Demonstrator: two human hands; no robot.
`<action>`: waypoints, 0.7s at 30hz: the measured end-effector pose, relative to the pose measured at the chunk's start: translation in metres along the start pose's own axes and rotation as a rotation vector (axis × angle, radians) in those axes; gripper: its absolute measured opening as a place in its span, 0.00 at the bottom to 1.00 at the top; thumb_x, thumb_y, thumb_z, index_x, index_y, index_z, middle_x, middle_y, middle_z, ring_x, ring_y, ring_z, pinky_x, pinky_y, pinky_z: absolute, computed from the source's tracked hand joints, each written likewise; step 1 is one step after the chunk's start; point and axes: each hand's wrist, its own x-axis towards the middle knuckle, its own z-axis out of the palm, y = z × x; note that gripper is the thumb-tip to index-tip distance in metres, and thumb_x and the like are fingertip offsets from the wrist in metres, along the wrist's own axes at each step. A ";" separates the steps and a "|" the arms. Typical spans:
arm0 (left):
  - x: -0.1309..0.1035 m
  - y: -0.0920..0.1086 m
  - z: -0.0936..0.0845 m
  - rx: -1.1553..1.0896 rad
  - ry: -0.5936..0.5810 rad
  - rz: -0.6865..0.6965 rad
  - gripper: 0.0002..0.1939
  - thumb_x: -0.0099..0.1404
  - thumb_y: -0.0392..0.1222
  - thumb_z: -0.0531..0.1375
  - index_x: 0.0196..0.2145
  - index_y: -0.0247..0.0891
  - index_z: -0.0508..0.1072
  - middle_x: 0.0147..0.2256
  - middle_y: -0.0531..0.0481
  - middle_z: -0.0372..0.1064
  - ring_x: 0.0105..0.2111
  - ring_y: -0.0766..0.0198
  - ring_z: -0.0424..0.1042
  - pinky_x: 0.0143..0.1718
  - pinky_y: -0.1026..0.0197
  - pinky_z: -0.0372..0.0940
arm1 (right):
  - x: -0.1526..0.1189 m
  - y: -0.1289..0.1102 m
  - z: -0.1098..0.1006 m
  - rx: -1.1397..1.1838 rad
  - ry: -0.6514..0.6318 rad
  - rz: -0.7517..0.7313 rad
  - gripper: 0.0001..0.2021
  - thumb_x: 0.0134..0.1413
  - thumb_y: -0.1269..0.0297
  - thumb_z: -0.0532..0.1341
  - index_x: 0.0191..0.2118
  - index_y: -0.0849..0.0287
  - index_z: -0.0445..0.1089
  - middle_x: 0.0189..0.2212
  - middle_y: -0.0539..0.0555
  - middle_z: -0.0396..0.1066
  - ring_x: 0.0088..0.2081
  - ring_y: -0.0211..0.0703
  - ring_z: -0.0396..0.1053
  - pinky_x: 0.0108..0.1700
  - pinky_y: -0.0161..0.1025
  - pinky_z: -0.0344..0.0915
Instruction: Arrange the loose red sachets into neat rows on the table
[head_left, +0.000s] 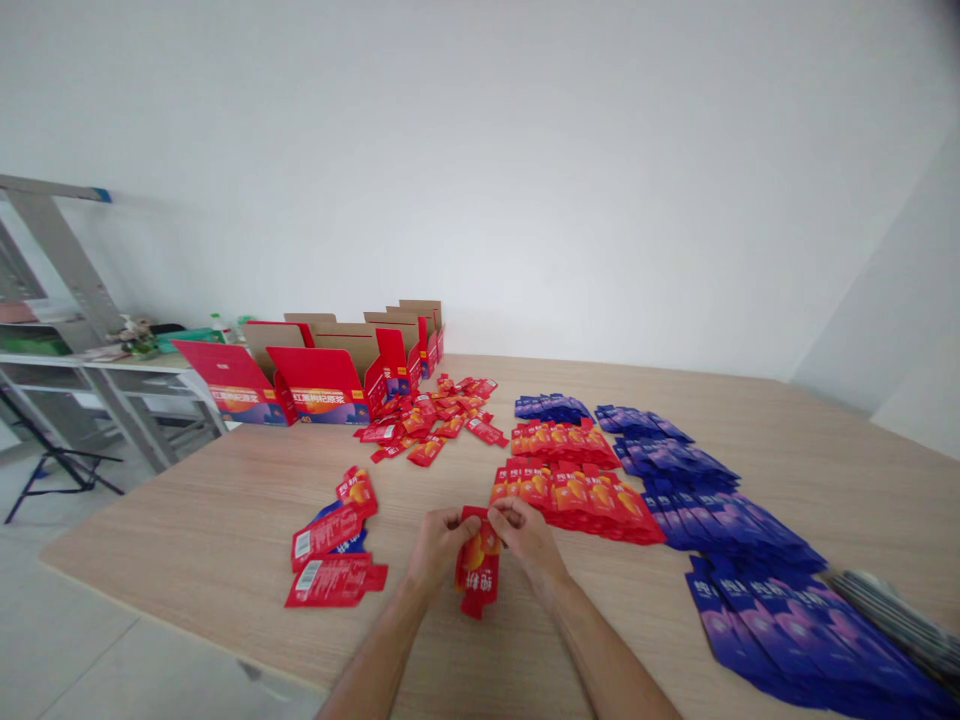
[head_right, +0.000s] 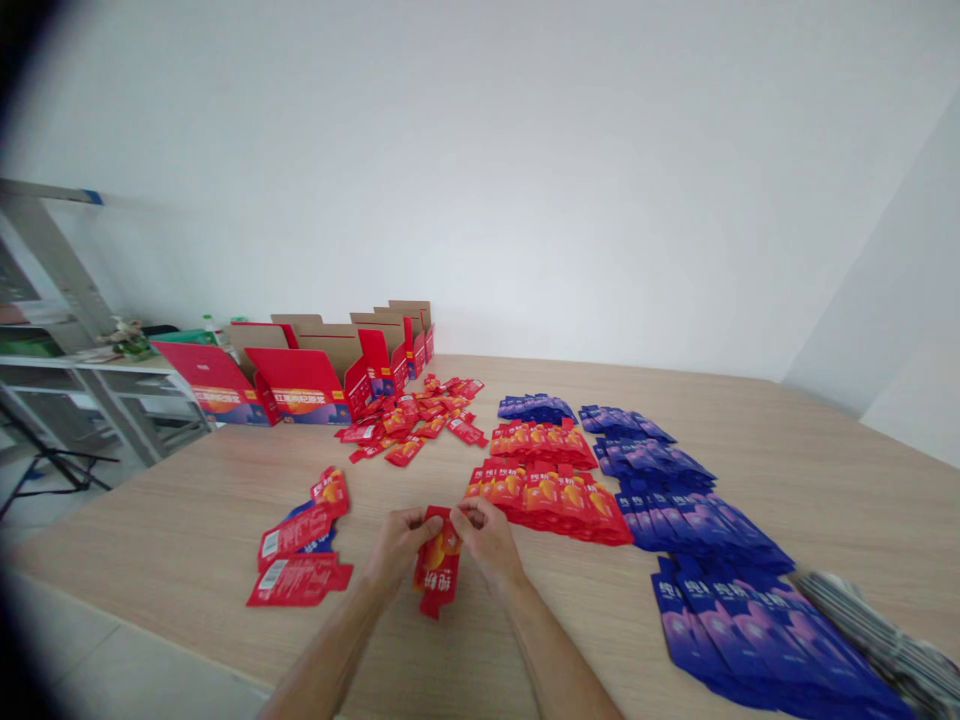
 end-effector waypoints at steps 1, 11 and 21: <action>-0.001 0.000 -0.001 0.004 0.013 -0.006 0.21 0.55 0.55 0.67 0.31 0.31 0.79 0.27 0.45 0.76 0.26 0.62 0.71 0.27 0.64 0.61 | 0.000 -0.001 0.000 -0.013 -0.017 0.008 0.16 0.52 0.48 0.66 0.34 0.58 0.72 0.22 0.48 0.69 0.24 0.38 0.64 0.27 0.34 0.57; -0.007 -0.001 0.009 -0.174 0.036 -0.143 0.20 0.49 0.50 0.71 0.34 0.33 0.75 0.29 0.47 0.76 0.25 0.64 0.72 0.25 0.65 0.62 | 0.001 0.007 -0.005 0.036 0.236 -0.018 0.15 0.54 0.49 0.63 0.31 0.57 0.71 0.21 0.47 0.66 0.23 0.38 0.61 0.26 0.35 0.55; -0.001 0.013 -0.017 -0.218 0.031 -0.023 0.32 0.45 0.44 0.74 0.45 0.38 0.67 0.27 0.53 0.75 0.23 0.64 0.73 0.24 0.65 0.64 | 0.001 -0.008 -0.011 -0.023 0.036 -0.015 0.12 0.52 0.55 0.62 0.39 0.56 0.74 0.33 0.51 0.75 0.33 0.45 0.71 0.35 0.38 0.64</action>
